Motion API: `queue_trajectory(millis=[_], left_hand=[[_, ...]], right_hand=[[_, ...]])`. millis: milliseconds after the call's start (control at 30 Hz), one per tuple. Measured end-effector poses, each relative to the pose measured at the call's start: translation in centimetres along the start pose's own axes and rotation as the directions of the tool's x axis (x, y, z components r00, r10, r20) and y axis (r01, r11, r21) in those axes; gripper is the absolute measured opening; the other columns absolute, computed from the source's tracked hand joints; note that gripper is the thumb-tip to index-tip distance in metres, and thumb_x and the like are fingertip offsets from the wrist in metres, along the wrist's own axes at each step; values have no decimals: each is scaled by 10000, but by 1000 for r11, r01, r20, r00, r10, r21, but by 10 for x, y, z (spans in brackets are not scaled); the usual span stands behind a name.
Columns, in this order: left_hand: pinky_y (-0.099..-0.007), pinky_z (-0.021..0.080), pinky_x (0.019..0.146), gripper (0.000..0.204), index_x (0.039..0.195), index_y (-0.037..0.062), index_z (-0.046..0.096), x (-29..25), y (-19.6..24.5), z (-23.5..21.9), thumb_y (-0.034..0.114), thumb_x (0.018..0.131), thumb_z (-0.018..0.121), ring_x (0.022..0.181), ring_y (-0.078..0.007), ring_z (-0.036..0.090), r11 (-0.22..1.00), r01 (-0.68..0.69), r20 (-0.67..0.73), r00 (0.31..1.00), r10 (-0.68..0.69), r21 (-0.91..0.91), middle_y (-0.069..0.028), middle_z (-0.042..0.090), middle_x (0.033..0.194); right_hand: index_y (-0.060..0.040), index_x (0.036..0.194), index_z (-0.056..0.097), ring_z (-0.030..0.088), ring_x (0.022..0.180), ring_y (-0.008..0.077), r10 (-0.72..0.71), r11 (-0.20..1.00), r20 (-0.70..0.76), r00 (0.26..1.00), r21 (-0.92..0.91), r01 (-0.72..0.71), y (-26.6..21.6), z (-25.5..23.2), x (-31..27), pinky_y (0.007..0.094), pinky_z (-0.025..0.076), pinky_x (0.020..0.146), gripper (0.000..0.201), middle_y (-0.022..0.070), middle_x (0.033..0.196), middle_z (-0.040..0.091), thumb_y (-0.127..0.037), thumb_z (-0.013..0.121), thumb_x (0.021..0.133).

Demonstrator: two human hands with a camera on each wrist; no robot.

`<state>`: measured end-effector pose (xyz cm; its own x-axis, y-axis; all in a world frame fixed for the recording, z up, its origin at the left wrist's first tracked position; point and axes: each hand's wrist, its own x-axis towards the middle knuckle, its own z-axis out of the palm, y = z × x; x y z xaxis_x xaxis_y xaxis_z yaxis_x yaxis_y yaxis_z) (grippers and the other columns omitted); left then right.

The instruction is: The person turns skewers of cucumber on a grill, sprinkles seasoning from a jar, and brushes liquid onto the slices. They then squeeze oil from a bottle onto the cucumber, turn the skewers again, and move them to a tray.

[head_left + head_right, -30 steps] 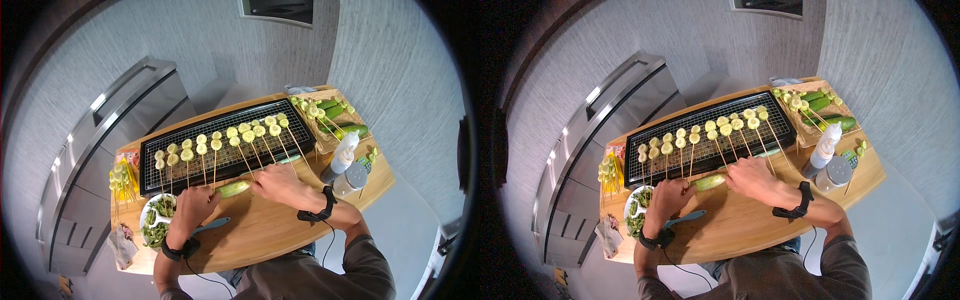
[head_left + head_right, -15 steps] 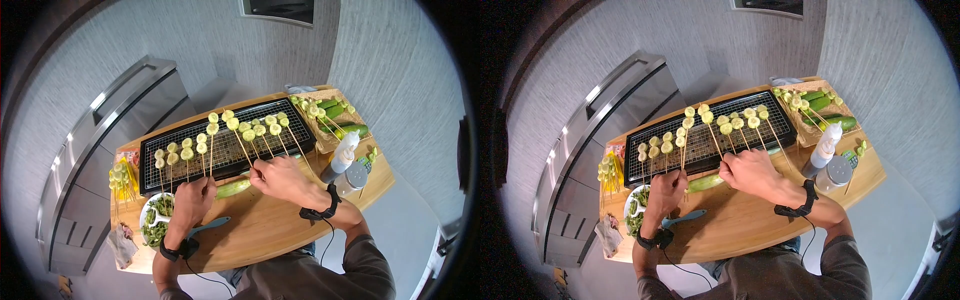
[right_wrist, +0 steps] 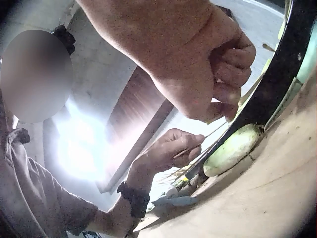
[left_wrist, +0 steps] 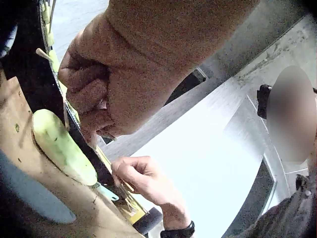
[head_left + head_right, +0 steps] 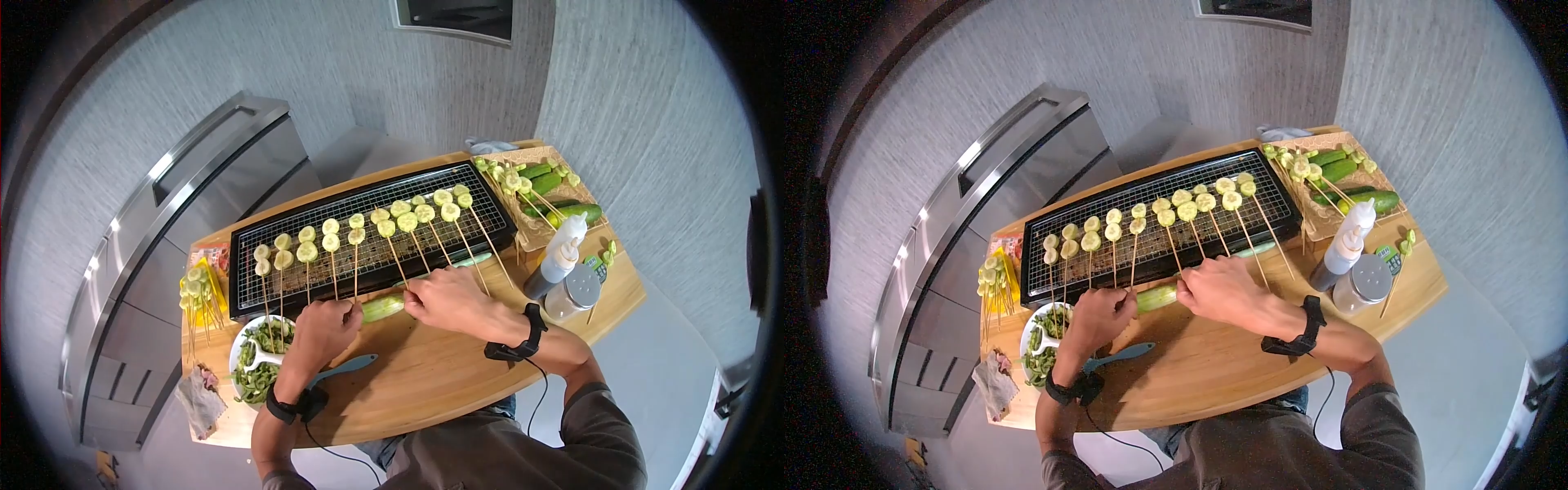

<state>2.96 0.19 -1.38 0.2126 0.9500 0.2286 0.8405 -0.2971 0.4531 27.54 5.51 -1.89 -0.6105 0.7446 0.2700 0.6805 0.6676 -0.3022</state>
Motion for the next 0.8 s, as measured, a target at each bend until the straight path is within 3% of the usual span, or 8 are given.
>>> queue_trajectory(millis=[233,300,367,433,533,600,667,800], left_hand=[[-446,506,536,370,720,12,684,0,-1,-1,304,947,684,573,-393,638,996,-45,14,999,44,76,-188,632,623],[-455,526,556,398,720,25,692,-2,-2,-14,351,948,683,598,-394,657,996,-31,31,999,28,84,-183,647,630],[-449,523,561,419,731,35,717,-4,-9,-34,399,940,705,602,-377,668,985,89,-52,995,-83,147,-170,660,637],[-449,521,570,414,730,37,726,-7,-9,-57,396,935,716,608,-372,672,946,247,-153,964,-217,210,-171,667,648],[-453,526,588,436,724,32,724,-20,-45,-77,427,908,740,630,-385,679,918,298,-226,943,-243,260,-186,671,656],[-460,535,610,461,740,30,736,-32,-61,-84,471,872,762,640,-397,681,802,435,-268,898,-349,410,-194,675,659],[-461,539,617,467,749,32,744,-45,-79,-84,486,859,767,646,-399,684,796,450,-246,892,-379,406,-197,674,656],[-465,546,627,455,759,34,760,-55,-83,-81,482,840,775,658,-398,692,803,467,-154,883,-443,369,-204,673,649]], right_hand=[[-23,723,704,690,591,381,13,999,56,998,-42,-11,3,-11,-3,480,553,568,377,195,612,666,-302,610,958],[-41,736,712,696,609,382,34,998,-50,998,-50,-37,11,-20,-5,478,557,573,374,192,637,678,-336,640,954],[-53,767,717,703,636,388,118,989,-42,992,-86,-121,19,-41,-6,480,567,588,345,192,667,690,-332,641,955],[-51,792,717,707,659,396,249,955,-183,951,-117,-273,33,-52,-14,489,574,603,327,196,685,695,-330,651,948],[-22,831,713,713,712,407,369,892,-237,899,-182,-414,55,-54,-29,488,585,645,291,215,740,705,-304,706,904],[-15,850,715,719,743,406,409,867,-236,881,-201,-456,63,-54,-36,485,589,666,297,224,768,712,-307,710,902],[-7,884,720,725,814,406,530,808,-126,839,-224,-544,63,-56,-41,483,593,718,317,235,824,719,-323,707,910],[-5,904,723,725,848,415,565,803,-53,823,-192,-564,74,-44,-47,494,593,748,324,241,857,721,-327,703,921]])
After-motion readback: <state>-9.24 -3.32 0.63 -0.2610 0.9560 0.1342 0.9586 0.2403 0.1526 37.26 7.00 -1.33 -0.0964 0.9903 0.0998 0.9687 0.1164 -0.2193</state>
